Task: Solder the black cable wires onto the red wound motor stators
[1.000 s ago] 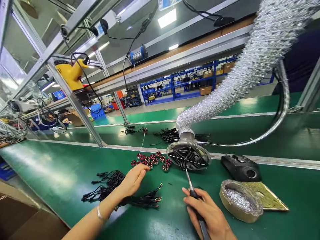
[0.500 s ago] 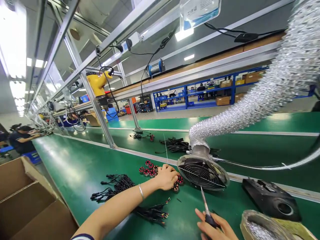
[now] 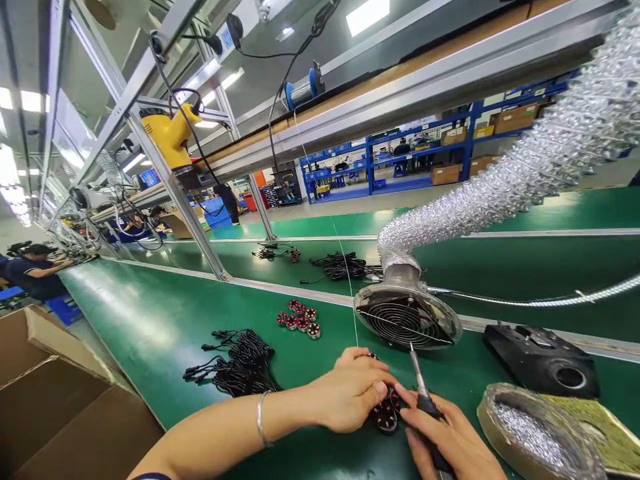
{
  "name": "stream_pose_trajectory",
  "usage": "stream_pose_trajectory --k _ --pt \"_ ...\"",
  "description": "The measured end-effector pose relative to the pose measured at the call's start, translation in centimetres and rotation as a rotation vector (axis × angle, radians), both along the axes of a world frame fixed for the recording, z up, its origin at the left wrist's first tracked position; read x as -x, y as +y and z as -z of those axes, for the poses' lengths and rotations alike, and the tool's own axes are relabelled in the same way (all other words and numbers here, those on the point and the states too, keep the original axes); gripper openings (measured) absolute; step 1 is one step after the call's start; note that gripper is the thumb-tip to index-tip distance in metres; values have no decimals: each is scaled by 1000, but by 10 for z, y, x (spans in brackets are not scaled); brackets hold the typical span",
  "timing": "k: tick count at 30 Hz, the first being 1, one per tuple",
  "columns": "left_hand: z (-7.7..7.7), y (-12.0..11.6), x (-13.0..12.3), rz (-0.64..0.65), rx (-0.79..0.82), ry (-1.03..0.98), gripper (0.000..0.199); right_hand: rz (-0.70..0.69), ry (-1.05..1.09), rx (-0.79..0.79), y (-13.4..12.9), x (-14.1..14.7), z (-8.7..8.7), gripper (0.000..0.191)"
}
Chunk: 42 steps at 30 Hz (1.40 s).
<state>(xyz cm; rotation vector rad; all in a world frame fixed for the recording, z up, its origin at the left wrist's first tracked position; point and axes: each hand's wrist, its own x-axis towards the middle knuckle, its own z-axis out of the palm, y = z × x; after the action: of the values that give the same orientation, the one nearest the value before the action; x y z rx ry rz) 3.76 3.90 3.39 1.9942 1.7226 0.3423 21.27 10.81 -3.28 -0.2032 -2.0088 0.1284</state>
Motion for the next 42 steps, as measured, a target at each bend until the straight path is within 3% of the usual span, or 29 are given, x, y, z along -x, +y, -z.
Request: stream_pose_trajectory --k 3,6,12,19,24,29,34,39,42 --pt "-11 -26 -6 -87 -100 66 39 55 -28 -3 -3 -2 1 16" --pt "2 -41 -5 -56 21 130 31 122 -85 -13 -4 -1 8 18" --pt "37 -39 0 -77 83 182 28 81 -286 -8 -6 3 20 28" --pt "48 -45 -11 76 89 207 40 -13 -347 95 -15 -10 17 28" --pt "55 -42 -9 65 6 139 35 45 -394 110 -19 -15 10 33" --pt "54 -43 -6 26 -58 -28 25 116 -443 140 -23 -15 10 37" --pt "38 -50 -6 -99 101 -304 30 28 -362 259 -34 -20 4 35" --pt "31 -50 -4 -116 152 -250 33 5 -415 344 -36 -31 1 50" --pt "34 -47 -6 -119 184 -207 35 12 -410 382 -36 -33 3 45"
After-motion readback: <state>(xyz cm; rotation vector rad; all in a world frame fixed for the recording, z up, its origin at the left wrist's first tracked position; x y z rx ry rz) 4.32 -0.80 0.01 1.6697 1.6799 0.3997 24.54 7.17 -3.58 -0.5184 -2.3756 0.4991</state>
